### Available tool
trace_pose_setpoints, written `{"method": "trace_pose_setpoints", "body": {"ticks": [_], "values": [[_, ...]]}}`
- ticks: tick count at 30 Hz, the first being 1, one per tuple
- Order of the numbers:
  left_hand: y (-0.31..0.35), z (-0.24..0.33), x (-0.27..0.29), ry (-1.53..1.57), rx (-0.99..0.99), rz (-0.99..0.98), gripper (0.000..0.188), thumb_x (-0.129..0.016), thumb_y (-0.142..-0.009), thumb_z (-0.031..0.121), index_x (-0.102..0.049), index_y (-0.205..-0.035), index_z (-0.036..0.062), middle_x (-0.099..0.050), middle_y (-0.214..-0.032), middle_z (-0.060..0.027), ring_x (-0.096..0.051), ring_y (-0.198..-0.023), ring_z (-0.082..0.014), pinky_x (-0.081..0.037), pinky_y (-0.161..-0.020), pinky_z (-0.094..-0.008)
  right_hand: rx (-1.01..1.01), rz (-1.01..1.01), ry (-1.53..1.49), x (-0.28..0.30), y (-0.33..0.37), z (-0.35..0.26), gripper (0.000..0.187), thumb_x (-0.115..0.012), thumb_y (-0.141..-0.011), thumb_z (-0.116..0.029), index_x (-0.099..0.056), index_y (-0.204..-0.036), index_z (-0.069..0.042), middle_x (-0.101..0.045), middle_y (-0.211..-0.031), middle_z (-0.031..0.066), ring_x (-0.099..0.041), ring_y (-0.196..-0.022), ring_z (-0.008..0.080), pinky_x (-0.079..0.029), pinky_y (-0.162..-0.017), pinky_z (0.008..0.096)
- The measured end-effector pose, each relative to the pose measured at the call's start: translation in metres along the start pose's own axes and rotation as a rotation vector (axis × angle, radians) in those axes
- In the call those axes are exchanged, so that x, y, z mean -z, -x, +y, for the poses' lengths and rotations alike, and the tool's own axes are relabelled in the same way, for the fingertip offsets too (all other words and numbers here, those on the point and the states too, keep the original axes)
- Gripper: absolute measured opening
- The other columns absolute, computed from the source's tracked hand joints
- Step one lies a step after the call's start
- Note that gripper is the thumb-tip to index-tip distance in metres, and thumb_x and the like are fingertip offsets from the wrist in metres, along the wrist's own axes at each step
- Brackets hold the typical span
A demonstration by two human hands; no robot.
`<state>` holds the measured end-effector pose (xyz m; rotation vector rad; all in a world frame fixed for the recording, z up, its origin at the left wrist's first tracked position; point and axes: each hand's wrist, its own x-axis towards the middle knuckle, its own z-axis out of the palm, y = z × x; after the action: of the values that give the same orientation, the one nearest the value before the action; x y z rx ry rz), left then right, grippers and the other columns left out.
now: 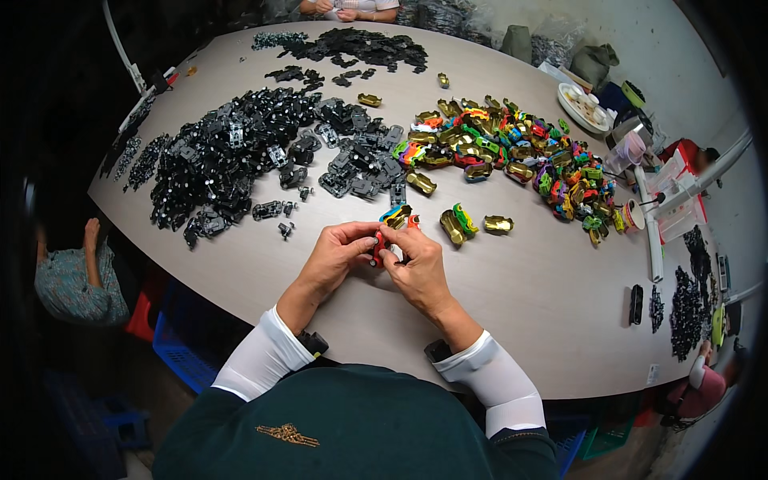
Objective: The person assembles small keychains by hand at a table. They pick up black plastic bases and colorful metallic charms, fit the charms into the bases, and place the completed units on the table. The process is repeated continuously with various colored charms.
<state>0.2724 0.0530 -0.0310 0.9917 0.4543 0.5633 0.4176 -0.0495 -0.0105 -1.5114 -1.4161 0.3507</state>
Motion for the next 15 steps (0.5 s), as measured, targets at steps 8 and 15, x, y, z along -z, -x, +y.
{"method": "trace_pose_setpoints", "body": {"ticks": [8,15], "values": [[-0.003,-0.003,0.001,0.127,0.113,-0.036,0.02,-0.062,-0.093,0.011,-0.059,-0.112,0.0026,-0.068,-0.101,-0.0078,-0.067,-0.084,-0.0141,-0.058,-0.068,-0.0273,-0.216,-0.001,-0.279,-0.001,0.0,0.009,0.038,-0.075,-0.077,-0.004,-0.064,-0.114,0.001,-0.064,-0.085,0.0028,-0.05,-0.061,0.0038,-0.04,-0.051,0.0195],[-0.006,-0.001,0.008,0.083,0.082,0.037,0.018,-0.063,-0.093,0.017,-0.057,-0.107,0.0074,-0.064,-0.086,-0.0008,-0.052,-0.063,-0.0065,-0.043,-0.051,-0.0194,-0.659,-0.248,-0.843,0.021,-0.009,0.011,0.026,-0.068,-0.088,-0.011,-0.06,-0.11,-0.001,-0.055,-0.082,-0.0015,-0.048,-0.063,0.0048,-0.039,-0.05,0.0183]]}}
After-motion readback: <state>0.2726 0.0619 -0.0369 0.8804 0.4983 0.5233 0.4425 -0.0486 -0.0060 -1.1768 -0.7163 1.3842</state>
